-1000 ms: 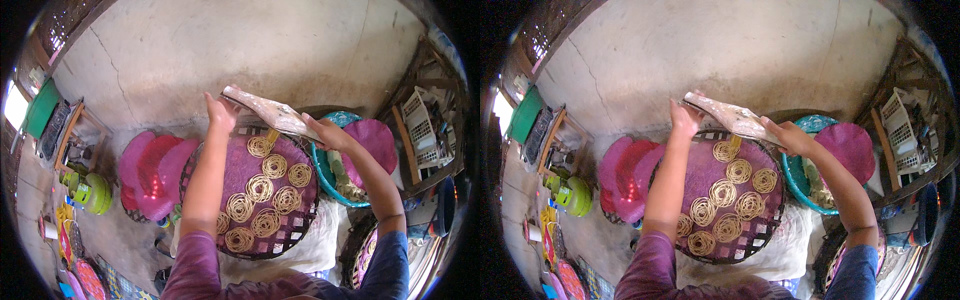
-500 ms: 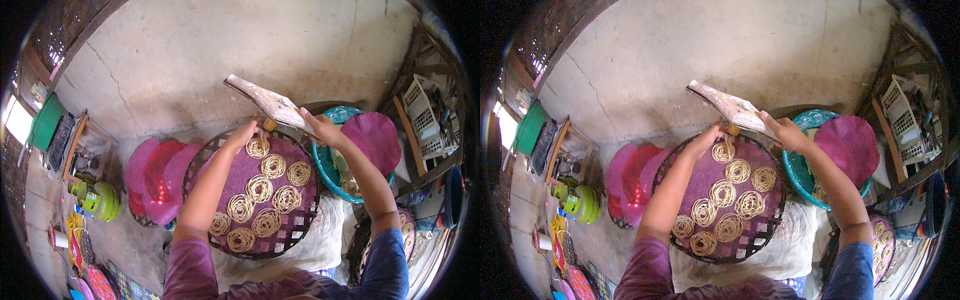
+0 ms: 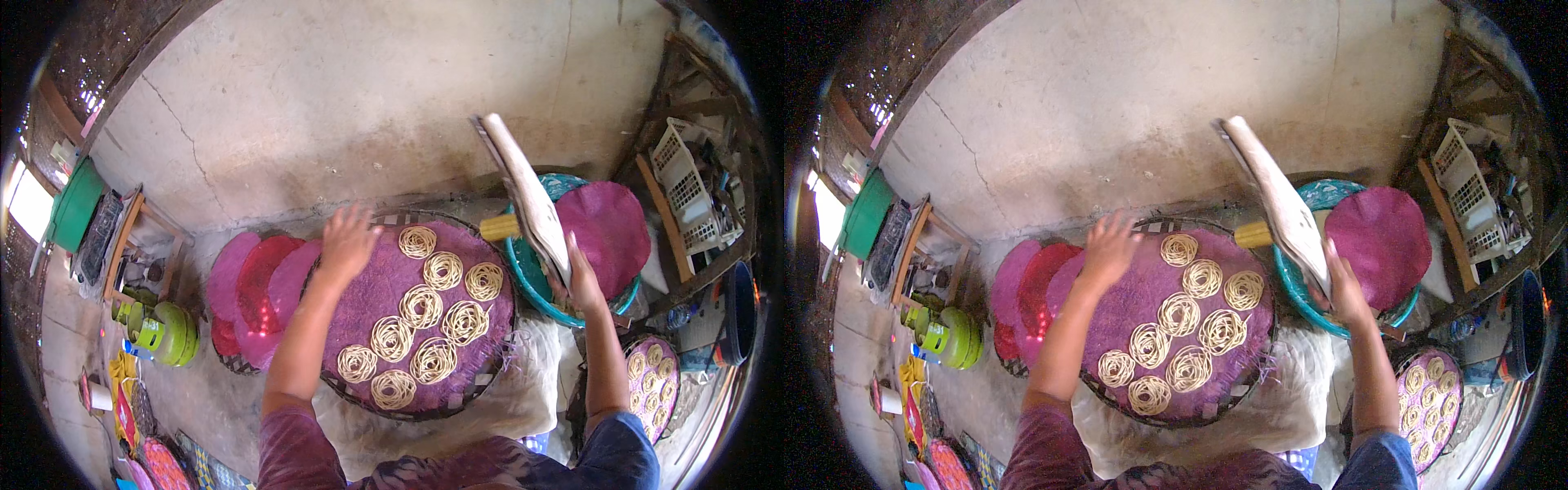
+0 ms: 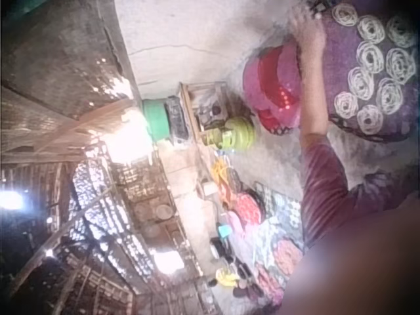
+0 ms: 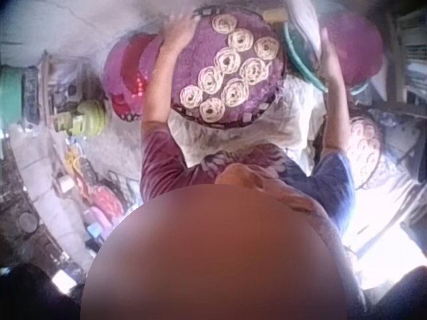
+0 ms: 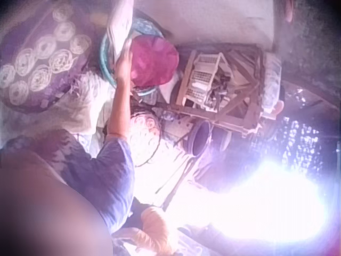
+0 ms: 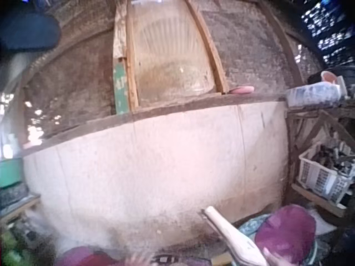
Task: The person repeatedly loads dough into a handheld extruder and presses it through a nozzle to form spiral noodles onto a purple cloth-lined tray. They periodically scrape excess dough from the tool and continue extruding until the tray is filled with multiple noodle spirals.
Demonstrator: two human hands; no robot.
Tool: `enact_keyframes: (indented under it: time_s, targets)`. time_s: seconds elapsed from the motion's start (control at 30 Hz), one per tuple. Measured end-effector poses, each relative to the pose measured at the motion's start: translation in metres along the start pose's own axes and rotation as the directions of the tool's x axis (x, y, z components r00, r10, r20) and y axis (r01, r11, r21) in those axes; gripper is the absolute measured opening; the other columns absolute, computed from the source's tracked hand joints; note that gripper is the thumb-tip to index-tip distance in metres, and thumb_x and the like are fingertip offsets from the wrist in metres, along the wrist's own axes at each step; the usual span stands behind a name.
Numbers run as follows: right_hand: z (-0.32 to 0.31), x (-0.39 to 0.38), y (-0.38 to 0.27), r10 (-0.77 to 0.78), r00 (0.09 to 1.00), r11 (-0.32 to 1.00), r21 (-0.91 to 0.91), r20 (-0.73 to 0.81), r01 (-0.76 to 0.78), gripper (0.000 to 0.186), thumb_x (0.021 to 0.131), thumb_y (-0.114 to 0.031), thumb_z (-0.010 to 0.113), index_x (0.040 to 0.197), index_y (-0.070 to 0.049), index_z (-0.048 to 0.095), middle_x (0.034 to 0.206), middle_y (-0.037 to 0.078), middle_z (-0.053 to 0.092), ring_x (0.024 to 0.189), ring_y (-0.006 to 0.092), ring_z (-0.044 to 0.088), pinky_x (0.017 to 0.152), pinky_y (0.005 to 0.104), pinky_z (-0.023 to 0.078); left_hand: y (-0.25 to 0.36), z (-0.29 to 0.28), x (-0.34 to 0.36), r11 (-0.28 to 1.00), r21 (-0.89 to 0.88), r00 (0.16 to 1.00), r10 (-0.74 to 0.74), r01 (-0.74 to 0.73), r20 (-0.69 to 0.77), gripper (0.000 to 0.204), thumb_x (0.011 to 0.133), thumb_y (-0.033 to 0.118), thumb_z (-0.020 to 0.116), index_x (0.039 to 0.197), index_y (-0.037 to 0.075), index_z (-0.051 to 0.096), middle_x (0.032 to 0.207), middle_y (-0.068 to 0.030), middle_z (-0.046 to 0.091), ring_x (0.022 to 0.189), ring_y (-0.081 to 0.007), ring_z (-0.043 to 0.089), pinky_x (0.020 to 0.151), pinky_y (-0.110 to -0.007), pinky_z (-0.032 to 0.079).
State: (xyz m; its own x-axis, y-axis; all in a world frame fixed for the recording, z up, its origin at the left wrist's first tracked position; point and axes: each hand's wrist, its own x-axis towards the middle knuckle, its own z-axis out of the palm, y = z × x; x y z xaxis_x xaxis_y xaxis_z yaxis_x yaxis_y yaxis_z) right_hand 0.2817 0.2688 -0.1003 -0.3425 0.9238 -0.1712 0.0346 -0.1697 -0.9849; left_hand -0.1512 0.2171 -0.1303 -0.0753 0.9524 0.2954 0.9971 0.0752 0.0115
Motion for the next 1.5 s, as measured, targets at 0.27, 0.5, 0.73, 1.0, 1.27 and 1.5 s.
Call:
enact_keyframes:
  time_s: [0.27,0.5,0.73,1.0,1.27,1.5]
  targets:
    - [-0.013,-0.103,0.083,0.034,0.982,0.851,0.510,0.186,-0.126,0.081,0.088,-0.080,0.019,0.073,-0.007,0.052,0.045,0.005,0.043,0.033,0.0156,0.034,0.035,0.0292,0.028,-0.114,0.016,-0.057,0.439,-0.701,0.826,-0.266,0.562,0.496,0.036,0.097,0.037,0.056,0.099,0.002,0.064,0.086,-0.0070,0.066,0.077,-0.0189,0.062,0.073,-0.034,0.049]
    - [-0.018,-0.127,0.077,0.114,0.992,0.811,0.572,0.056,-0.126,0.078,0.088,-0.080,0.023,0.080,-0.010,0.056,0.044,0.004,0.042,0.030,0.0141,0.032,0.031,0.0295,0.027,-0.077,-0.003,-0.205,-0.115,-0.876,0.646,-0.632,0.469,0.429,0.033,0.097,0.034,0.058,0.116,0.007,0.062,0.102,-0.0045,0.065,0.095,-0.0167,0.059,0.086,-0.034,0.047]
    - [0.010,-0.125,0.042,0.018,1.000,0.745,0.667,0.011,-0.021,0.079,0.090,-0.077,0.024,0.079,-0.007,0.058,0.043,0.004,0.042,0.030,0.0135,0.033,0.031,0.0274,0.025,0.043,-0.006,-0.294,-0.623,-0.782,0.640,-0.589,0.030,0.494,0.021,0.101,0.027,0.049,0.108,0.007,0.054,0.102,-0.0084,0.062,0.092,-0.0278,0.062,0.084,-0.047,0.053]
    - [0.035,-0.148,0.029,-0.056,0.993,0.753,0.658,0.103,-0.025,0.079,0.088,-0.079,0.024,0.083,-0.008,0.059,0.046,0.005,0.044,0.031,0.0147,0.034,0.032,0.0282,0.025,0.186,-0.039,-0.292,-0.930,-0.356,0.756,-0.165,0.095,0.634,0.037,0.100,0.025,0.051,0.132,0.006,0.044,0.132,-0.0140,0.054,0.118,-0.0308,0.057,0.108,-0.049,0.040]
    - [0.057,-0.192,0.004,0.148,0.951,0.976,0.118,0.270,-0.185,0.074,0.095,-0.070,0.025,0.093,-0.005,0.060,0.054,0.005,0.051,0.041,0.0146,0.047,0.038,0.0269,0.036,0.160,-0.144,-0.262,0.382,-0.922,0.998,0.008,-0.058,-0.060,0.076,0.087,0.025,0.072,0.144,-0.003,0.028,0.148,-0.0189,0.039,0.129,-0.0309,0.046,0.108,-0.042,0.035]
    - [0.114,-0.220,-0.019,-0.235,0.779,0.590,-0.552,0.581,0.590,0.050,0.094,-0.043,0.058,0.124,-0.003,0.060,0.064,0.024,0.060,0.059,0.0305,0.066,0.056,0.0404,0.051,0.144,-0.148,-0.285,0.199,-0.958,0.915,0.308,0.204,0.259,0.042,0.095,0.022,0.058,0.131,0.002,0.050,0.127,-0.0149,0.055,0.118,-0.0252,0.053,0.099,-0.036,0.043]
